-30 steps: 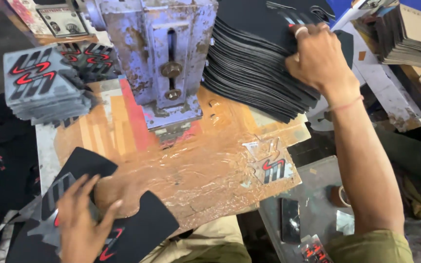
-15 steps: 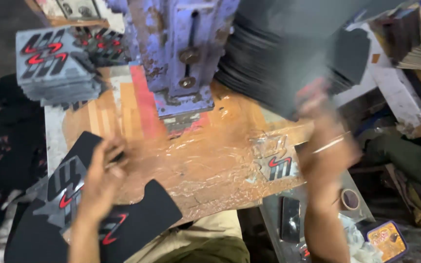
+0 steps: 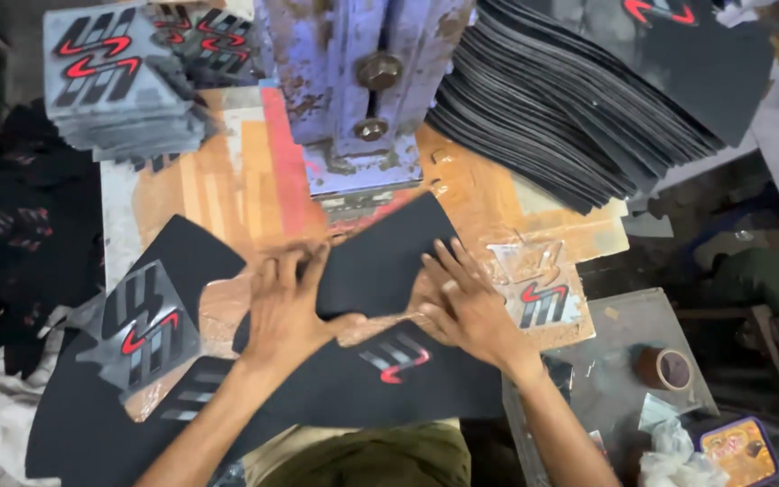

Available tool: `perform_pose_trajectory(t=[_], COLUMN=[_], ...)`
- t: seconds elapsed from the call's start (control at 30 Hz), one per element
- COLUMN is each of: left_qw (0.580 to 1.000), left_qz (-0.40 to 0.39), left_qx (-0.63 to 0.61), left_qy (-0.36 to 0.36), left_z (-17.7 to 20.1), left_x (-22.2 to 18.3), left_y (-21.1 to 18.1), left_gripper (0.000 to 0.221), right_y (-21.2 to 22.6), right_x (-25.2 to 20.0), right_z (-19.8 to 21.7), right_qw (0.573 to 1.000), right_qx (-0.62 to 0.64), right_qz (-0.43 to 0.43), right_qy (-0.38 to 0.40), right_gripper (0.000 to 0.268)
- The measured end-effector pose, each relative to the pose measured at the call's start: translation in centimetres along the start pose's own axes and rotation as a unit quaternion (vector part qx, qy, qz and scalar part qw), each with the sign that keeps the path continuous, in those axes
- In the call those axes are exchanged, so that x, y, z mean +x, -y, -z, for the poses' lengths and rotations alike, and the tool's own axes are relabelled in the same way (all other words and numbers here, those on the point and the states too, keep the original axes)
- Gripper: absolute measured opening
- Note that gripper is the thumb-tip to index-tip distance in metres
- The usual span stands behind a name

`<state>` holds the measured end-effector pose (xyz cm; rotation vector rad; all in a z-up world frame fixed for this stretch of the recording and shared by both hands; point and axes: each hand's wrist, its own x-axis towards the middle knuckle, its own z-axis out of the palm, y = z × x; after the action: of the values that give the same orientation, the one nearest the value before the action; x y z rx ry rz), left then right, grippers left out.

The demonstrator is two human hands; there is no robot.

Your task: Applying graphics to fabric panels using a manual heat press machine on a production floor.

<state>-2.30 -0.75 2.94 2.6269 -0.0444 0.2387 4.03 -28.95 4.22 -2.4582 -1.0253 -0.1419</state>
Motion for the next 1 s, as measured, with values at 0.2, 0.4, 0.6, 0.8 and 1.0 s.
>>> perform_pose_trajectory(t=[0.2,0.4,0.6,0.8,1.0], left_qw=[0.996,0.999,0.991,0.992,0.998], left_qz=[-0.011,0.042,0.11,-0.027,-0.047], left_qx=[0.044,0.011,0.07,0.099,0.048], left_qy=[-0.08,-0.014,0.037,-0.073,-0.009], left_z=[0.4,-0.4,0.1,-2.6,-0.6], left_x=[8.1,9.6,9.0,2.5,1.8], left_y=[5.6,5.4,3.7,2.4,2.1], left_gripper=[0.096,0.1,0.101,0.056,0.068], right_y=[-3.5,-6.0,-6.2,-7.7,-7.0], right_x=[9.0,8.7,8.6,-4.9,-14.8], right_z=[-2.6,-3.5,-1.6,4.3,10.8], right_qw=[0.994,0.991,0.996,0.971,0.912], right_qx=[-0.087,-0.103,-0.081,0.053,-0.139], right_qz=[0.06,0.07,0.027,-0.161,-0.365], right_qy=[0.004,-0.037,-0.021,-0.17,-0.129], right_gripper=[0.069,0.066,0.059,0.033,0.019])
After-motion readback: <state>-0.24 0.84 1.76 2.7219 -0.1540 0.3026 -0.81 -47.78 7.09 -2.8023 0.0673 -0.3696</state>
